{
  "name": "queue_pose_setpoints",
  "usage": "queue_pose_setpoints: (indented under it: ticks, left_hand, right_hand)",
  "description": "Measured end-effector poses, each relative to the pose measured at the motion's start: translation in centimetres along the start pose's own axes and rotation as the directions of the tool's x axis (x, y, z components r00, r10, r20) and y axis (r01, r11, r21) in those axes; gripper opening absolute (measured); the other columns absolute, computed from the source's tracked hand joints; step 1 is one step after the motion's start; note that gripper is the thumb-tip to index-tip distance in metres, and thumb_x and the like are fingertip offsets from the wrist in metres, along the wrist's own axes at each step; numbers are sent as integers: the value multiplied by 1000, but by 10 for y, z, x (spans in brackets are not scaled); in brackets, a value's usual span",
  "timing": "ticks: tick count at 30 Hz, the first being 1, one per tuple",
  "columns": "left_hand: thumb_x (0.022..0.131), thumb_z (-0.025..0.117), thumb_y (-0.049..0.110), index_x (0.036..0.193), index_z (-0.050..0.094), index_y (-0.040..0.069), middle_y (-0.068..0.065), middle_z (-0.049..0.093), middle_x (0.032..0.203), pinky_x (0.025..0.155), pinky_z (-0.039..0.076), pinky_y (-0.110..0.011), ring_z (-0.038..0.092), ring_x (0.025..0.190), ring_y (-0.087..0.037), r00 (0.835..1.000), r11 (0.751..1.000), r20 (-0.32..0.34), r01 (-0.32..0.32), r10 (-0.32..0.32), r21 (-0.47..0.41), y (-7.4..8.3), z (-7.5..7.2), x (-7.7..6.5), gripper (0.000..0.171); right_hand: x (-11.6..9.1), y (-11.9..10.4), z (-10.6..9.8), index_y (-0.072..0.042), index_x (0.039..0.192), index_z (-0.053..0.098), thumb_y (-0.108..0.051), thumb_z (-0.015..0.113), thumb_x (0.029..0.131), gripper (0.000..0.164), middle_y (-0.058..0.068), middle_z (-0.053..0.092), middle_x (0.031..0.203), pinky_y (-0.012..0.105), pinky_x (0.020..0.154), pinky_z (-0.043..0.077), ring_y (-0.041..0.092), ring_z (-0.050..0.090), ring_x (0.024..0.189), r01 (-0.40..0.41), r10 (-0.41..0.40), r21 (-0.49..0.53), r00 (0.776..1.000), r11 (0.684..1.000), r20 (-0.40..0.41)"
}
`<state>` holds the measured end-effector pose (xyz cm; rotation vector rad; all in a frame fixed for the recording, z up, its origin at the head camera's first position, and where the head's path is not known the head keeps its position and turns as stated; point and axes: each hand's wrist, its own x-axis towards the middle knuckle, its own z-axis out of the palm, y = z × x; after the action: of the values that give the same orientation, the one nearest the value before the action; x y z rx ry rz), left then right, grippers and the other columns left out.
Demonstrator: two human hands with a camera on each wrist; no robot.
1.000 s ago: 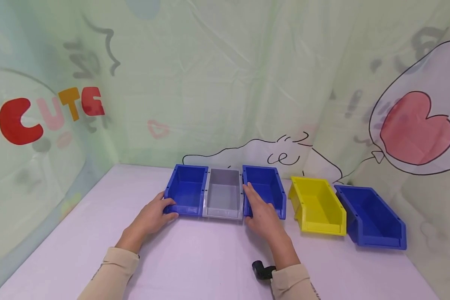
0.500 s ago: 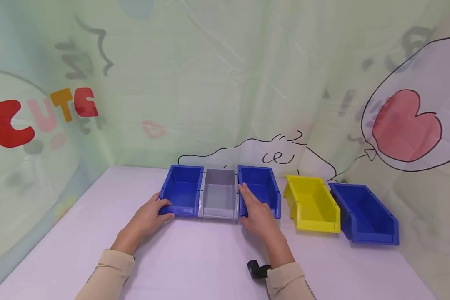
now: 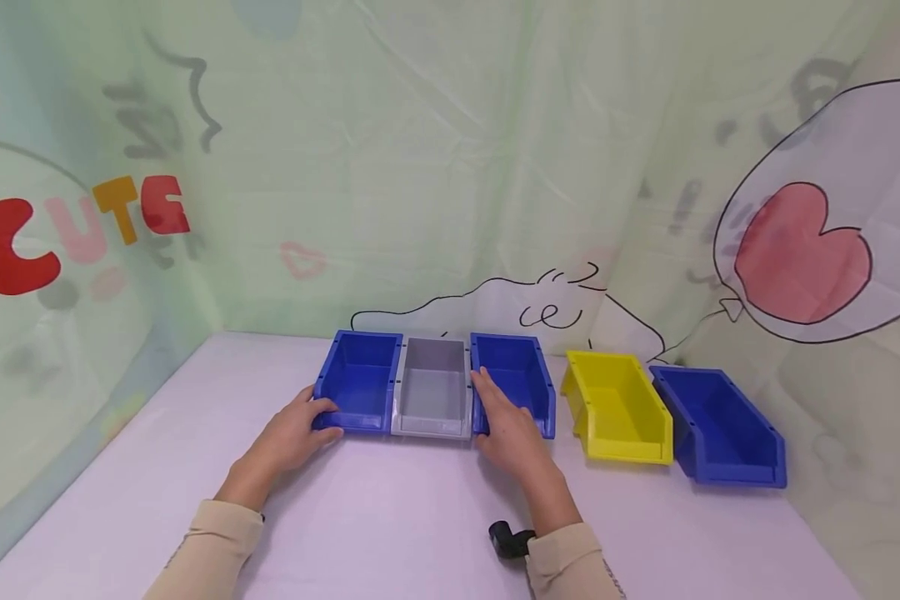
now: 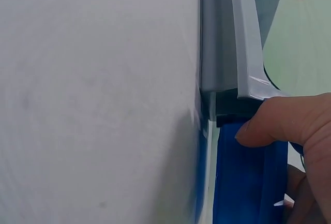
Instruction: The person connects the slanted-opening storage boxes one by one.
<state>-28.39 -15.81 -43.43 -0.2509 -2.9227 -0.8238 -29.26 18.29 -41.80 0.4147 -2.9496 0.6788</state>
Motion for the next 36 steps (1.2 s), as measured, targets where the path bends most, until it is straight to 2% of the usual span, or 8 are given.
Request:
queue_pose_setpoints:
  ticks: [8,27,36]
  left_hand:
    - [94,77,23,124,69,6,-28,42,158,113,44,-61,50,139,-48,1000,1000,7,-19,19,1,-1,-1,0,36]
    - [93,76,20,121,70,5,-30,44,155,113,43,-61,50,139,-49,999,999,-6,-35,35,-1,2,-6,-1,33]
    - [94,76,21,123,70,4,-30,43,156,114,42,-61,49,140,-49,1000,1000,2,-27,27,-7,3,-5,-1,34]
  right_hand:
    - [-1,-3,0,-25,167,17,-2,76,88,101,6,17,174,75,118,21,44,38,150,-22,21,4,1000,1000,9]
    - [-1,-5,1,-21,167,18,0,75,89,99,7,17,174,75,117,23,44,44,146,-10,10,-9,1000,1000,4]
    - [-2,-4,3,-23,167,17,0,74,89,100,7,18,174,74,118,21,44,39,149,-27,28,-7,1000,1000,12]
